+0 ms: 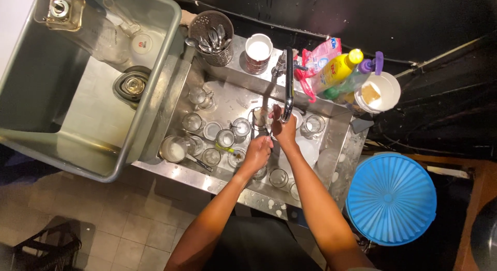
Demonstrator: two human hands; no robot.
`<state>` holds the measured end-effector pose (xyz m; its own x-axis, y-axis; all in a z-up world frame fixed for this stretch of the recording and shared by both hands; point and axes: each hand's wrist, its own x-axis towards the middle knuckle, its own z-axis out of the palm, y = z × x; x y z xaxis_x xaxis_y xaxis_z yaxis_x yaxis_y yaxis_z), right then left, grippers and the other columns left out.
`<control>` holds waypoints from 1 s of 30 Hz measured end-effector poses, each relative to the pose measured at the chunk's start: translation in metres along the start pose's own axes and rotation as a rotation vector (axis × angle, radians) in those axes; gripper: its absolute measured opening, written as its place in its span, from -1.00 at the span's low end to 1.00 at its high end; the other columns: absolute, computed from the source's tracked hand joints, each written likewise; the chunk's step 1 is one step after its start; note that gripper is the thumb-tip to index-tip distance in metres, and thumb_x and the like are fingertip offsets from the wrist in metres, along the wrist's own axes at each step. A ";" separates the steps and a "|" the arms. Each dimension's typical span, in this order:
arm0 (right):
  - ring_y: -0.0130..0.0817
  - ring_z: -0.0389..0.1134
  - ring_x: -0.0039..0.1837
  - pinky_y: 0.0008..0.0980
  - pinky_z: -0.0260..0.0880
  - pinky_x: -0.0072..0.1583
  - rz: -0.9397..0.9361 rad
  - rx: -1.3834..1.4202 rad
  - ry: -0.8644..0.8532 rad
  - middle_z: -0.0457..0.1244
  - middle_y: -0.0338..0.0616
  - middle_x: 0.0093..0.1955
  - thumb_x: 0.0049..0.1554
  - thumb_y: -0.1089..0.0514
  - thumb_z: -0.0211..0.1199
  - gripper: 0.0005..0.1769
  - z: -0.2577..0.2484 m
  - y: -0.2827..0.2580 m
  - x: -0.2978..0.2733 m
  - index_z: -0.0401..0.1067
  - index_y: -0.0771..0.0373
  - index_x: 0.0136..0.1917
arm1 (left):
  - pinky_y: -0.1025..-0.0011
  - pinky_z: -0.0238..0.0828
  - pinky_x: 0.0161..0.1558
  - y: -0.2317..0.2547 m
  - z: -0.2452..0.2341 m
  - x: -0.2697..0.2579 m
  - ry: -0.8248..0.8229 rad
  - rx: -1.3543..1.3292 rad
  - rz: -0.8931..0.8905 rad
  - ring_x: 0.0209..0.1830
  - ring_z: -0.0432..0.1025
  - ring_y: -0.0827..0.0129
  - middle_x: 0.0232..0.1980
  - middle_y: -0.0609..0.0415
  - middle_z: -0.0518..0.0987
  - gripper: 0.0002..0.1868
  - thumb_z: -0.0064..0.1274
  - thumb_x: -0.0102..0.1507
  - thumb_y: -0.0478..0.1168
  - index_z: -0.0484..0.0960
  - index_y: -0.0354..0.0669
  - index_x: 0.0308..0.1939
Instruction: The person washes multiple items in a commercial kitchen sink, including a glass, a small white bowl, a white plate, and several spoons. They scrub each item with a sponge and rinse it under running water before placing it in the sink.
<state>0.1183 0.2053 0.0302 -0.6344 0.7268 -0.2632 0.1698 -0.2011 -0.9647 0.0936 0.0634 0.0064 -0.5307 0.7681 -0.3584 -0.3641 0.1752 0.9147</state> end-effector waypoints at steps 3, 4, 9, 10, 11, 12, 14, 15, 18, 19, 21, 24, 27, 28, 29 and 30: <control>-0.27 0.33 -0.32 -0.25 0.26 -0.19 -0.075 -0.525 0.194 0.30 0.04 -0.40 0.43 -0.07 0.03 -0.44 0.000 0.012 0.009 0.54 0.40 -0.17 | 0.51 -0.07 -0.68 0.008 -0.002 0.000 -0.033 -0.107 -0.090 -0.70 0.05 0.63 -0.61 0.31 0.21 -0.63 -0.22 0.49 -0.02 0.44 -0.17 -0.30; -0.27 0.33 -0.33 -0.25 0.28 -0.21 -0.004 -0.384 0.155 0.28 0.04 -0.39 0.45 -0.04 0.02 -0.47 0.001 0.011 0.004 0.52 0.44 -0.11 | 0.50 -0.08 -0.69 0.004 -0.006 -0.003 -0.032 -0.101 -0.112 -0.72 0.04 0.63 -0.61 0.31 0.20 -0.64 -0.22 0.49 -0.03 0.44 -0.17 -0.29; -0.56 0.47 -0.16 -0.47 0.46 -0.18 0.028 0.089 -0.324 0.39 -0.43 -0.02 0.24 0.11 -0.01 -0.73 -0.001 -0.031 -0.017 0.27 0.05 0.22 | 0.50 -0.21 -0.75 -0.006 -0.019 -0.008 -0.030 -0.151 -0.150 -0.77 -0.05 0.63 -0.63 0.31 0.16 -0.64 -0.24 0.48 -0.01 0.44 -0.15 -0.29; -0.53 0.44 -0.21 -0.45 0.43 -0.20 -0.002 0.063 -0.312 0.39 -0.35 -0.06 0.24 0.10 0.05 -0.74 -0.001 -0.026 -0.013 0.31 0.14 0.20 | 0.49 -0.17 -0.73 -0.009 -0.018 -0.006 -0.031 -0.134 -0.134 -0.76 -0.02 0.63 -0.62 0.31 0.18 -0.64 -0.23 0.48 -0.01 0.43 -0.14 -0.28; -0.49 0.42 -0.26 -0.43 0.40 -0.22 -0.032 0.038 -0.299 0.39 -0.27 -0.09 0.25 0.09 0.11 -0.73 0.000 -0.021 -0.008 0.34 0.23 0.17 | 0.49 -0.13 -0.72 -0.013 -0.017 -0.003 -0.032 -0.116 -0.117 -0.74 0.02 0.63 -0.62 0.30 0.19 -0.64 -0.23 0.48 -0.01 0.43 -0.14 -0.27; -0.49 0.42 -0.26 -0.43 0.40 -0.22 -0.031 0.039 -0.298 0.39 -0.27 -0.09 0.25 0.09 0.11 -0.73 0.001 -0.011 -0.005 0.34 0.23 0.17 | 0.49 -0.13 -0.72 -0.011 -0.012 -0.003 -0.032 -0.116 -0.118 -0.74 0.02 0.63 -0.62 0.30 0.19 -0.64 -0.23 0.48 -0.01 0.43 -0.14 -0.27; -0.37 0.43 -0.30 -0.33 0.44 -0.25 -0.220 -0.204 -0.125 0.40 -0.14 -0.18 0.39 0.06 0.03 -0.72 0.002 0.008 0.004 0.42 0.32 0.12 | 0.49 -0.05 -0.70 -0.006 -0.003 0.000 -0.010 -0.097 -0.020 -0.74 0.05 0.60 -0.61 0.30 0.18 -0.61 -0.26 0.52 0.01 0.43 -0.15 -0.27; -0.37 0.43 -0.30 -0.33 0.44 -0.25 -0.220 -0.204 -0.124 0.40 -0.14 -0.18 0.39 0.06 0.03 -0.72 0.000 0.021 0.010 0.42 0.32 0.12 | 0.49 -0.05 -0.70 0.000 -0.001 0.000 -0.011 -0.097 -0.020 -0.74 0.05 0.60 -0.61 0.30 0.18 -0.61 -0.26 0.52 0.01 0.43 -0.15 -0.27; -0.23 0.40 -0.32 -0.20 0.35 -0.14 -0.368 -0.597 0.166 0.36 -0.02 -0.33 0.46 0.06 0.07 -0.72 -0.007 0.054 0.017 0.48 0.24 0.01 | 0.45 -0.02 -0.74 0.002 0.004 -0.005 0.012 -0.017 -0.114 -0.77 0.05 0.56 -0.63 0.28 0.21 -0.62 -0.30 0.49 -0.03 0.44 -0.16 -0.29; -0.12 0.40 -0.30 -0.16 0.33 -0.21 -0.568 -0.778 0.186 0.36 0.01 -0.28 0.37 0.14 0.01 -0.77 -0.007 0.056 0.019 0.44 0.25 0.17 | 0.45 0.03 -0.72 -0.002 0.000 -0.003 0.024 0.046 -0.076 -0.76 0.10 0.55 -0.63 0.26 0.24 -0.62 -0.28 0.49 -0.04 0.45 -0.18 -0.30; -0.02 0.39 -0.27 -0.12 0.30 -0.27 -0.764 -0.957 0.211 0.35 0.03 -0.23 0.28 0.22 -0.04 -0.60 -0.007 0.060 0.016 0.40 0.26 0.33 | 0.45 0.08 -0.71 -0.004 -0.007 -0.004 0.028 0.114 -0.040 -0.75 0.16 0.55 -0.63 0.24 0.27 -0.61 -0.26 0.50 -0.06 0.47 -0.20 -0.31; -0.27 0.48 -0.26 -0.28 0.41 -0.23 -0.147 -0.489 0.021 0.38 0.02 -0.27 0.37 0.18 -0.10 -0.74 -0.004 0.044 0.003 0.32 0.31 0.21 | 0.43 -0.04 -0.75 0.000 -0.016 -0.005 -0.056 -0.013 -0.139 -0.76 0.06 0.56 -0.62 0.27 0.22 -0.64 -0.29 0.49 -0.08 0.44 -0.19 -0.29; -0.39 0.45 -0.20 -0.35 0.44 -0.22 -0.097 0.042 -0.264 0.40 -0.15 -0.03 0.31 0.09 -0.06 -0.63 0.003 -0.001 -0.010 0.23 0.21 0.34 | 0.46 -0.15 -0.77 0.007 -0.015 -0.004 -0.052 -0.104 -0.249 -0.80 0.00 0.57 -0.64 0.30 0.15 -0.69 -0.28 0.47 -0.05 0.38 -0.13 -0.28; -0.39 0.45 -0.27 -0.35 0.44 -0.26 -0.065 -0.027 -0.188 0.41 -0.12 -0.10 0.32 0.06 -0.04 -0.66 0.004 -0.003 -0.010 0.29 0.26 0.27 | 0.45 -0.10 -0.77 0.010 -0.011 -0.006 -0.051 -0.063 -0.190 -0.81 0.03 0.56 -0.66 0.28 0.16 -0.63 -0.30 0.47 0.00 0.38 -0.13 -0.29; -0.38 0.46 -0.34 -0.34 0.44 -0.30 -0.032 -0.096 -0.113 0.42 -0.09 -0.18 0.32 0.04 -0.02 -0.65 0.004 -0.004 -0.010 0.36 0.31 0.21 | 0.45 -0.06 -0.77 0.014 -0.007 -0.008 -0.051 -0.022 -0.132 -0.81 0.06 0.55 -0.67 0.27 0.17 -0.58 -0.32 0.48 0.05 0.39 -0.14 -0.31; -0.38 0.46 -0.34 -0.34 0.44 -0.30 -0.035 -0.096 -0.109 0.42 -0.09 -0.18 0.32 0.04 -0.02 -0.65 0.010 -0.012 -0.011 0.36 0.31 0.21 | 0.45 -0.06 -0.77 0.018 -0.006 -0.003 -0.055 -0.021 -0.129 -0.81 0.06 0.55 -0.67 0.27 0.17 -0.58 -0.32 0.48 0.05 0.39 -0.14 -0.31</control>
<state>0.1157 0.1938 0.0448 -0.7188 0.6554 -0.2320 0.2139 -0.1091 -0.9708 0.0840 0.0609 0.0229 -0.4362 0.7726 -0.4612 -0.4430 0.2617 0.8575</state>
